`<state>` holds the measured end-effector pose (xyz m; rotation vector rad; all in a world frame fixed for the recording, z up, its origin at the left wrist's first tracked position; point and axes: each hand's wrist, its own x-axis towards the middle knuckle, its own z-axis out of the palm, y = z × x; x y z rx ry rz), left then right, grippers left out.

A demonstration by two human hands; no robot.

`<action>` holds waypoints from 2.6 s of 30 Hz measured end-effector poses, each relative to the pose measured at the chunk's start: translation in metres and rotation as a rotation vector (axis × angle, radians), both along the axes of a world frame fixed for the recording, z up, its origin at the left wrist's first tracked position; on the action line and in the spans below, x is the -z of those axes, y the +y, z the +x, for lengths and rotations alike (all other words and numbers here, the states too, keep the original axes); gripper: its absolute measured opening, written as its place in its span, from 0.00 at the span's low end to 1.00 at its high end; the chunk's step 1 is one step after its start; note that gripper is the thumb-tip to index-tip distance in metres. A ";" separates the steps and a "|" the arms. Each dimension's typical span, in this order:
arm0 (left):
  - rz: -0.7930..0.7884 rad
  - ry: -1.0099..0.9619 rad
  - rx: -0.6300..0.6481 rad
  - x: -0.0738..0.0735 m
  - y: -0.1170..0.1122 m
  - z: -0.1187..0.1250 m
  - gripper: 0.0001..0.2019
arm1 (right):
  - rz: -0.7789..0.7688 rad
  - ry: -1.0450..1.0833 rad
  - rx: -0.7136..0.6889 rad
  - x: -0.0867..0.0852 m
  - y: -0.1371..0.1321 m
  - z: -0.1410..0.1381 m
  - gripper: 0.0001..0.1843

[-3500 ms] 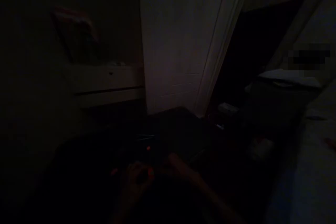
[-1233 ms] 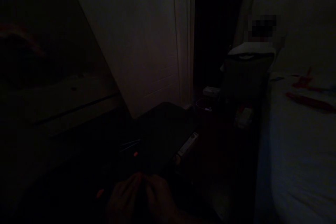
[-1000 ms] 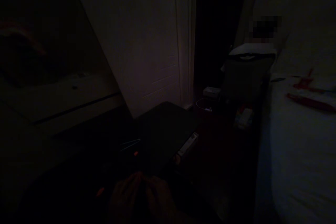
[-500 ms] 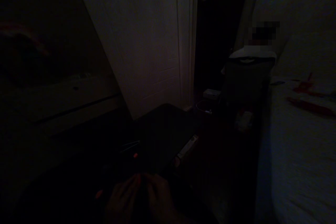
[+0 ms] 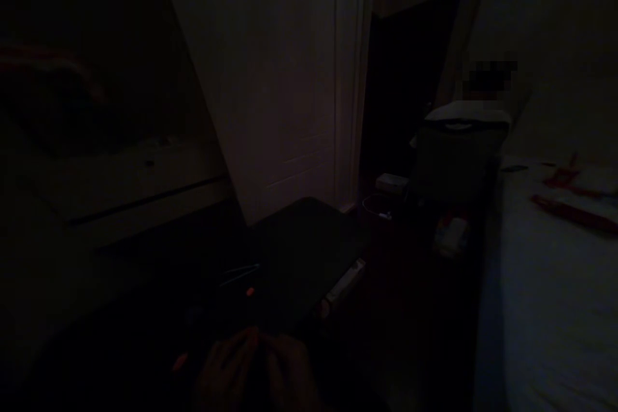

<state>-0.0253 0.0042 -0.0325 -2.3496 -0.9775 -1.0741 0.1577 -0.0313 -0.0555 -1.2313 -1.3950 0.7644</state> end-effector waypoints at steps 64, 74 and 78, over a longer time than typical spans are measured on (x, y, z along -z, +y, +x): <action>-0.790 -0.628 -0.219 -0.049 -0.014 0.031 0.08 | 0.267 -0.728 -0.767 -0.061 0.081 0.076 0.20; -0.786 -0.636 -0.200 -0.046 -0.012 0.030 0.09 | 0.315 -0.824 -0.758 -0.057 0.094 0.075 0.21; -0.789 -0.624 -0.206 -0.046 -0.011 0.030 0.10 | 0.331 -0.808 -0.763 -0.060 0.092 0.073 0.20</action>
